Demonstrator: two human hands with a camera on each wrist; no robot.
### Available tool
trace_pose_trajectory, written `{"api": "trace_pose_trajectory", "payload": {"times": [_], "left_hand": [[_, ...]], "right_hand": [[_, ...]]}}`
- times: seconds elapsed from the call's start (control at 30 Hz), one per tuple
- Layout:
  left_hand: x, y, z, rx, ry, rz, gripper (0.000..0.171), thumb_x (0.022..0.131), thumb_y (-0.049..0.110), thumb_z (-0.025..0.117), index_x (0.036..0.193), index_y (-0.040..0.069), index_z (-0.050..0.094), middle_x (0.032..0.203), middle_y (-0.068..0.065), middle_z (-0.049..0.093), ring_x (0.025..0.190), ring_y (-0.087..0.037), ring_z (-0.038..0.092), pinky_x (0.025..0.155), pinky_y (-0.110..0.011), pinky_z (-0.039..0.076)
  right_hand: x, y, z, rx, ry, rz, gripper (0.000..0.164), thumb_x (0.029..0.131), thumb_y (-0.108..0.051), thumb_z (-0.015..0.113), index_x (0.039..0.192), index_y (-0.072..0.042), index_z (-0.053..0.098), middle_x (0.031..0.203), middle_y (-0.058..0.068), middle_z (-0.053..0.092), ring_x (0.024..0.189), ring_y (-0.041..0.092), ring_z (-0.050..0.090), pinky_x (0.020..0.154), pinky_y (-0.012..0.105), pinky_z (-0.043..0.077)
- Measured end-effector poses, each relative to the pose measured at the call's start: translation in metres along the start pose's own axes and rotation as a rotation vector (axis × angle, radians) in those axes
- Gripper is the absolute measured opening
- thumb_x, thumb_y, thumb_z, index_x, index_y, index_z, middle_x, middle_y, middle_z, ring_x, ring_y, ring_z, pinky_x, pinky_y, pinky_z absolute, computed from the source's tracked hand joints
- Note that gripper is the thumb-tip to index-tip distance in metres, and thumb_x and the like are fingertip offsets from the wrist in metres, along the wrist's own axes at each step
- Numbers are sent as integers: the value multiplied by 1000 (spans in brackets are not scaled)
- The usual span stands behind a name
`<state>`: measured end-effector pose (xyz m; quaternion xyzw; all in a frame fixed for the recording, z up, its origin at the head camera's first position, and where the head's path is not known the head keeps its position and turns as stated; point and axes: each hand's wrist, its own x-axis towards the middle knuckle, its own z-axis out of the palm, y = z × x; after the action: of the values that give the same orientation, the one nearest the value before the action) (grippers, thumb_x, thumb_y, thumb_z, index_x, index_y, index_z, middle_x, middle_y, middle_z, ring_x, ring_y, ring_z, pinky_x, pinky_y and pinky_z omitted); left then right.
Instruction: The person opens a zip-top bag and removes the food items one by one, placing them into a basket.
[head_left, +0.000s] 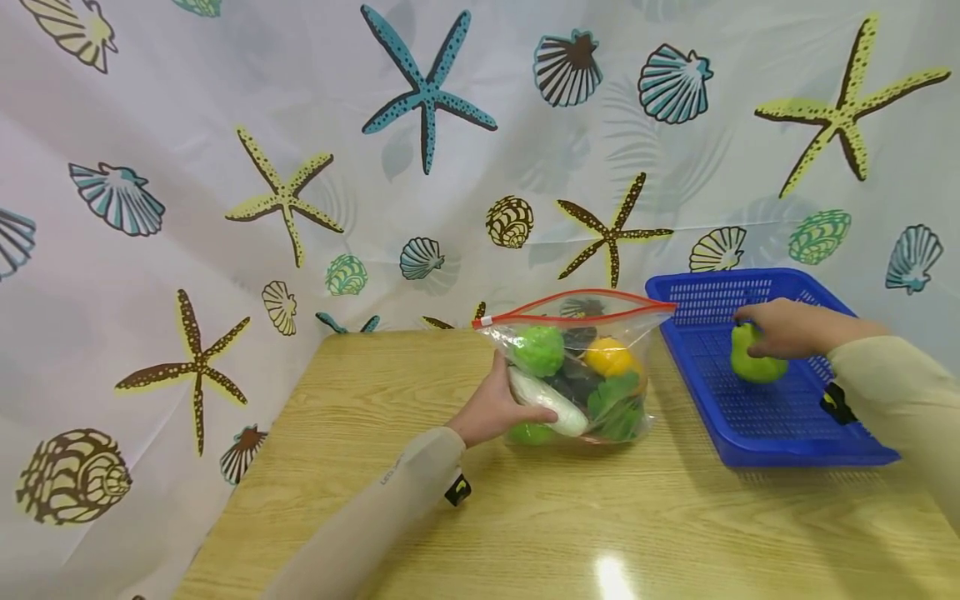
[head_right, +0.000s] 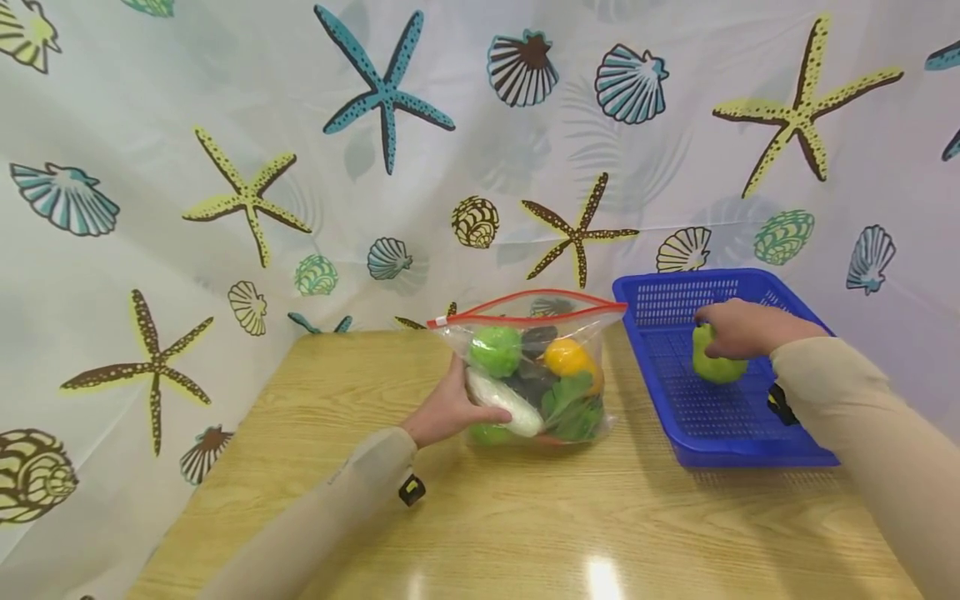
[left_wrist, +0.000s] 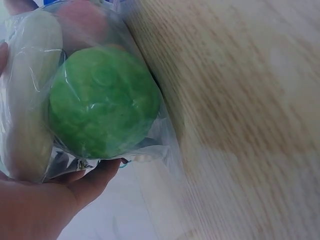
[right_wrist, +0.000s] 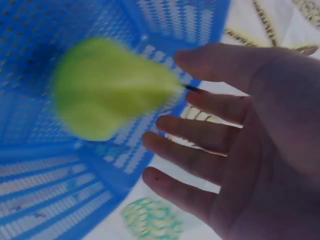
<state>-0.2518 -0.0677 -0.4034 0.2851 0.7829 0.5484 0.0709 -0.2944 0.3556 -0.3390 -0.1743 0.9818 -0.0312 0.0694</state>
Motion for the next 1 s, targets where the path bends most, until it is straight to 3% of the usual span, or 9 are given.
{"api": "trace_pose_trajectory", "payload": {"times": [0.13, 0.23, 0.43, 0.53, 0.6, 0.73, 0.83, 1.0], "left_hand": [[0, 0, 0, -14, -7, 8, 109, 74, 19, 83, 147, 35, 3, 139, 4, 39, 117, -11, 45, 103, -43, 36], [0, 0, 0, -22, -7, 14, 110, 73, 18, 83, 147, 35, 3, 139, 4, 39, 117, -11, 44, 104, -43, 36], [-1, 1, 1, -1, 0, 2, 110, 74, 19, 83, 148, 31, 3, 140, 3, 38, 118, -10, 43, 104, -44, 35], [-1, 1, 2, 11, 0, -3, 110, 73, 20, 83, 148, 32, 3, 140, 4, 37, 119, -10, 42, 104, -43, 35], [-1, 2, 2, 9, -6, 2, 109, 74, 20, 83, 148, 32, 4, 139, 4, 38, 119, -10, 42, 104, -43, 35], [-1, 3, 2, 7, -13, 11, 109, 74, 20, 82, 148, 32, 4, 139, 5, 39, 119, -11, 42, 104, -43, 36], [-2, 4, 1, 6, -14, 22, 109, 75, 18, 82, 149, 31, 3, 140, 5, 37, 120, -10, 41, 104, -43, 35], [-2, 4, 1, -9, -28, 67, 110, 75, 16, 81, 148, 35, 1, 142, 5, 34, 122, -10, 39, 105, -43, 34]], "right_hand": [[2, -25, -15, -106, 29, 45, 62, 86, -24, 67, 134, 9, 44, 125, 37, 49, 106, 51, 47, 79, 64, 46], [2, -52, -30, -129, 118, 19, 58, 88, -27, 65, 135, 3, 48, 126, 32, 52, 107, 47, 48, 80, 64, 46], [0, -109, -54, -85, 454, -257, 32, 86, -14, 61, 117, -9, 66, 112, 15, 66, 96, 32, 57, 77, 56, 49], [2, -134, -62, -77, 614, -382, 29, 84, -7, 56, 110, -10, 68, 105, 11, 68, 93, 28, 58, 78, 55, 48], [4, -147, -65, -75, 674, -446, 28, 84, -4, 54, 107, -9, 68, 101, 10, 69, 92, 27, 57, 83, 55, 46], [12, -169, -66, -48, 653, -531, 27, 85, 1, 53, 103, -9, 70, 96, 7, 70, 88, 21, 58, 78, 48, 50], [21, -181, -63, -14, 543, -549, 24, 87, 2, 57, 103, -10, 71, 95, 4, 70, 84, 17, 60, 71, 41, 54], [38, -192, -59, 19, 350, -526, 27, 87, 5, 54, 100, -11, 71, 96, 4, 71, 86, 17, 62, 74, 40, 55]]}}
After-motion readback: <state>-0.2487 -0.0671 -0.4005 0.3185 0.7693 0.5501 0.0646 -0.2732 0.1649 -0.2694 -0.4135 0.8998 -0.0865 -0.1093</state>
